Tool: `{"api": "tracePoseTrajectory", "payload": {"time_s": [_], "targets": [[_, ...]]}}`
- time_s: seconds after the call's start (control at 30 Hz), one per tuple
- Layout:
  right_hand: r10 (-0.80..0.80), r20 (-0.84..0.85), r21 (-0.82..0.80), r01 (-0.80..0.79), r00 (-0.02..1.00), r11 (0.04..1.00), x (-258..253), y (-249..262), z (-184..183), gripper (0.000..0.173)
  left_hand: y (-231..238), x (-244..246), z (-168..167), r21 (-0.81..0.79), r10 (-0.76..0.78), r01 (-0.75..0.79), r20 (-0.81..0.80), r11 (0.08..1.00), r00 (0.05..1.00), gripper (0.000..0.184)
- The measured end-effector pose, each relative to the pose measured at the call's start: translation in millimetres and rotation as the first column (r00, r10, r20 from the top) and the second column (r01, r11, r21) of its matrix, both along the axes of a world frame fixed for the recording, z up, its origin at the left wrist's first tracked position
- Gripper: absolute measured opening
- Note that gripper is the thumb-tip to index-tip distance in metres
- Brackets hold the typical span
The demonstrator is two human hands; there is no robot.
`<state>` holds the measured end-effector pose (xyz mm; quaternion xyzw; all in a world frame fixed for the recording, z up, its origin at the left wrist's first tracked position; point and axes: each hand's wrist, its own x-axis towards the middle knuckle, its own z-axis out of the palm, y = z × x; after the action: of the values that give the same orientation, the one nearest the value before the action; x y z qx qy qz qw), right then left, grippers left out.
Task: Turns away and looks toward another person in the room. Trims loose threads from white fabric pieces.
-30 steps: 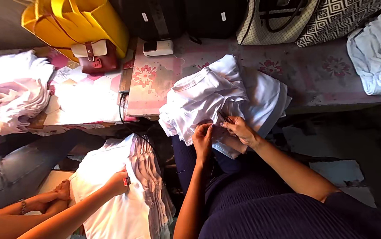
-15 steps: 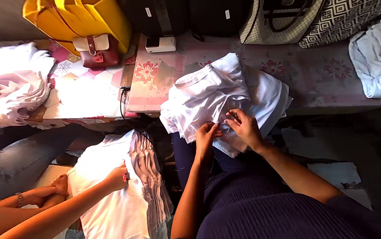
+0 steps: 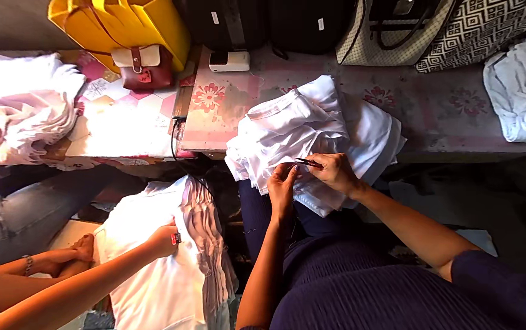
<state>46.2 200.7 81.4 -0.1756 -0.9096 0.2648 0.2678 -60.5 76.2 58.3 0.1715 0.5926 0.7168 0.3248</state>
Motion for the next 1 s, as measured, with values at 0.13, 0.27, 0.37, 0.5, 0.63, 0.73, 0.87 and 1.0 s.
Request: {"api": "tracePoseTrajectory", "payload": {"time_s": [0.13,0.27,0.37,0.5,0.63,0.73,0.87,1.0], "targets": [[-0.043,0.094,-0.497,0.084,0.995,0.864,-3,-5,11,0.008,8,-2,8,-0.08,-0.047,0.044,-0.037,0.996,0.998,0.009],[-0.089,0.152,-0.792,0.175,0.984,0.586,-6,-2,13,0.003,4,-6,10,-0.119,-0.075,0.079,0.043,0.99,0.996,0.01],[-0.034,0.145,-0.656,0.122,0.989,0.745,-3,-3,13,0.006,-3,-4,7,-0.101,-0.089,0.094,0.048,0.99,0.995,0.009],[0.033,0.104,-0.003,-0.033,0.994,0.999,-1,-11,10,0.014,-10,-3,0,-0.059,-0.102,0.103,0.015,0.993,0.995,0.008],[-0.002,0.202,-0.191,0.041,0.979,0.981,-7,-6,20,0.011,-14,-1,-5,-0.13,-0.13,0.118,-0.081,0.984,0.988,0.007],[-0.002,0.229,-0.617,0.147,0.973,0.773,-13,-1,25,0.008,-12,-7,1,-0.181,-0.213,0.178,-0.196,0.967,0.957,0.019],[-0.031,0.214,-0.822,0.197,0.976,0.535,-17,-4,27,0.008,2,-3,5,-0.144,-0.167,0.149,-0.117,0.978,0.979,0.006],[0.009,0.215,-0.856,0.184,0.977,0.482,-2,6,31,0.027,-6,-2,7,-0.129,-0.18,0.177,-0.007,0.976,0.984,0.011]]}}
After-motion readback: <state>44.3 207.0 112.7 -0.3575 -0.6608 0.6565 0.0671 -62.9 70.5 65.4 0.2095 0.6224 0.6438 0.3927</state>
